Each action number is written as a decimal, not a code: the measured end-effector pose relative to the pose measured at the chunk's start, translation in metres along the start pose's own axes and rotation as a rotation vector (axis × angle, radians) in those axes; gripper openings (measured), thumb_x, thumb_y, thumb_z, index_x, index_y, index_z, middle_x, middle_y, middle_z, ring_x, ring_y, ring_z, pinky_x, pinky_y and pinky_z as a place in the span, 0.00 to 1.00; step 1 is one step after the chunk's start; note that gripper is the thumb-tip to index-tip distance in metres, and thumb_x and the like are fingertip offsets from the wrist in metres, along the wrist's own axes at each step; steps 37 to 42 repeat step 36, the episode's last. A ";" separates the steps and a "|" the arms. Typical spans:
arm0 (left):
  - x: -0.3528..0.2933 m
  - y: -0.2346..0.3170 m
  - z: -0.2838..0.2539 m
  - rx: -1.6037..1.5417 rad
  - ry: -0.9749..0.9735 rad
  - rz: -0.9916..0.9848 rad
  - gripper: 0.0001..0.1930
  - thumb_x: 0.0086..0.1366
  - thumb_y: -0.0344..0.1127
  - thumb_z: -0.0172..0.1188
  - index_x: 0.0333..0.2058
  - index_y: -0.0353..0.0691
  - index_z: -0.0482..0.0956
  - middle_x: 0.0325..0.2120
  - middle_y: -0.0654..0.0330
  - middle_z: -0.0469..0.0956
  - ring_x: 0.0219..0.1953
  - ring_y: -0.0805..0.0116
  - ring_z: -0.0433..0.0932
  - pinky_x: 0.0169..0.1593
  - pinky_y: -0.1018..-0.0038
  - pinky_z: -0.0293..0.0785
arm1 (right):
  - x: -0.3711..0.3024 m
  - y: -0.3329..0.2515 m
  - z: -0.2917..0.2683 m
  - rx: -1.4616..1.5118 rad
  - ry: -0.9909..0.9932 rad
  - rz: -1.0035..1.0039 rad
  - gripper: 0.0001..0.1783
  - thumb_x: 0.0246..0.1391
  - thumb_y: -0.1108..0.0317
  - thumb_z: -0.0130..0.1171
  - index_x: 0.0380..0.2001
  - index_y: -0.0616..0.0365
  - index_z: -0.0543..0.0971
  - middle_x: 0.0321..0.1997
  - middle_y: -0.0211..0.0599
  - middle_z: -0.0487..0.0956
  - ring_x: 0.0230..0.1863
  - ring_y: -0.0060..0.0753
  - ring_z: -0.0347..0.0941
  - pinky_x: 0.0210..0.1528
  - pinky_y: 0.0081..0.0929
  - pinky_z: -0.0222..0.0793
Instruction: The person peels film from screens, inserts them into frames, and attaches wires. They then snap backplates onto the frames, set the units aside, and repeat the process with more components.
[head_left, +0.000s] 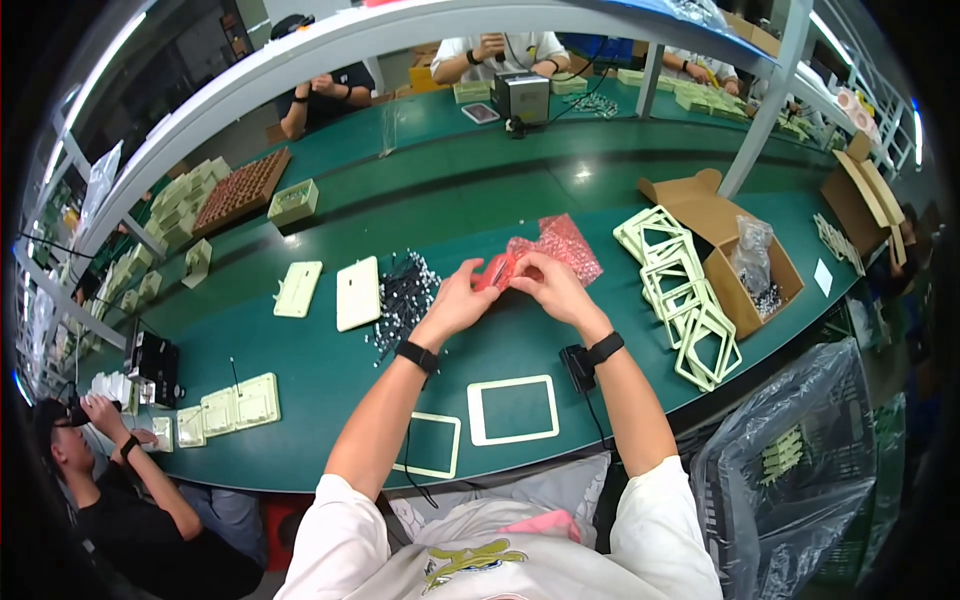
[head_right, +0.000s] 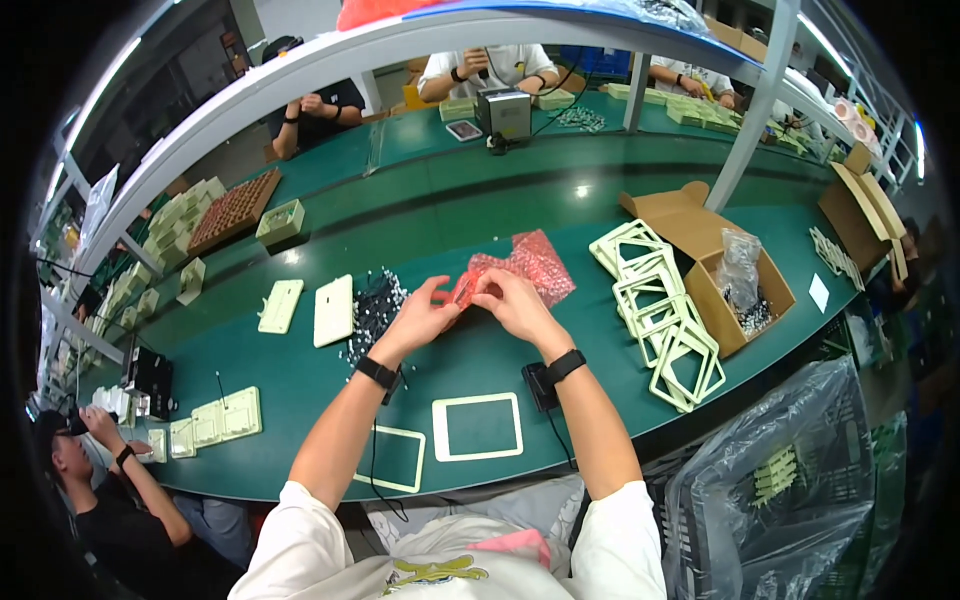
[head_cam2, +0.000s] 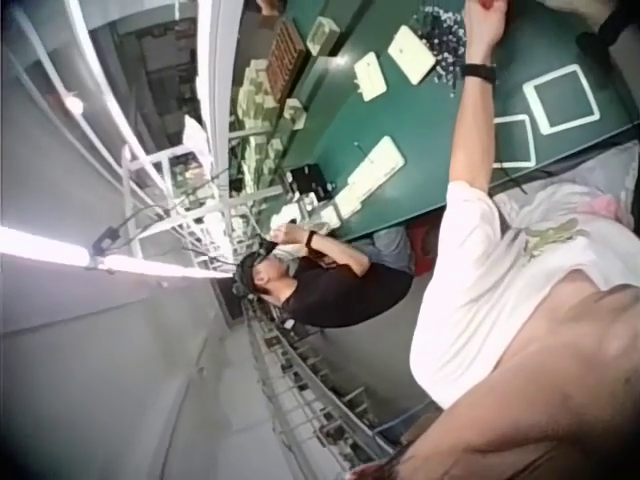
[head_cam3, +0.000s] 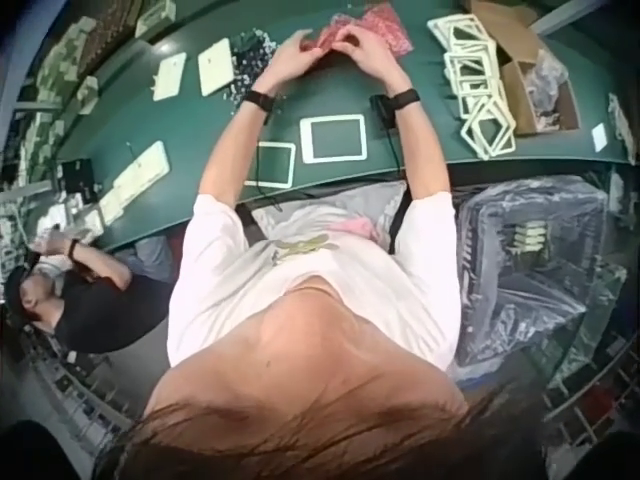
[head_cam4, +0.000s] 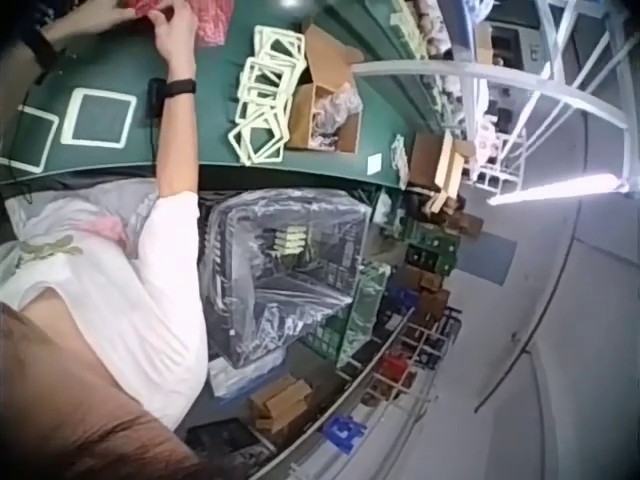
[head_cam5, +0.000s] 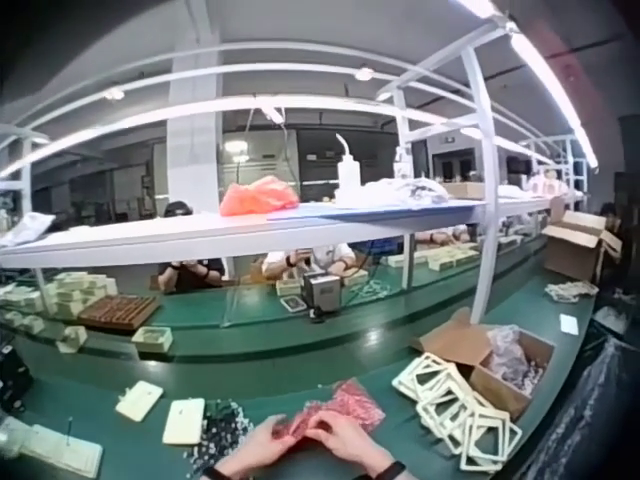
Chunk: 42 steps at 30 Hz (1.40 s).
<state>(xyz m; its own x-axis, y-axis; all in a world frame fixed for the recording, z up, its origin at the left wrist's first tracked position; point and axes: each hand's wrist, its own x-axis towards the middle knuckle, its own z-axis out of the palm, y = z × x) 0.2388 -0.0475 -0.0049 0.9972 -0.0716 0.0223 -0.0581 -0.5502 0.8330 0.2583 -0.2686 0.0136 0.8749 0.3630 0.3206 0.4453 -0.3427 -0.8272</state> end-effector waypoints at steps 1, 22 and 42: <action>-0.002 0.002 -0.004 -0.105 -0.026 -0.034 0.37 0.66 0.43 0.65 0.72 0.37 0.67 0.51 0.43 0.82 0.41 0.52 0.85 0.52 0.61 0.82 | 0.001 -0.001 0.002 0.000 0.013 -0.010 0.11 0.60 0.66 0.70 0.38 0.62 0.82 0.36 0.45 0.85 0.40 0.44 0.83 0.46 0.39 0.78; 0.017 -0.035 -0.021 0.092 0.198 -0.002 0.35 0.61 0.23 0.67 0.67 0.37 0.68 0.43 0.43 0.86 0.44 0.51 0.88 0.52 0.62 0.83 | -0.001 0.010 -0.014 -0.403 0.289 0.259 0.16 0.54 0.62 0.73 0.38 0.62 0.83 0.48 0.45 0.84 0.51 0.42 0.82 0.55 0.40 0.78; 0.031 -0.023 -0.005 -1.489 -0.281 -0.467 0.41 0.67 0.43 0.74 0.71 0.37 0.61 0.58 0.52 0.74 0.51 0.54 0.80 0.62 0.62 0.78 | 0.001 0.073 -0.034 -0.243 -0.014 0.409 0.22 0.49 0.54 0.73 0.40 0.60 0.87 0.81 0.55 0.62 0.84 0.67 0.46 0.83 0.64 0.43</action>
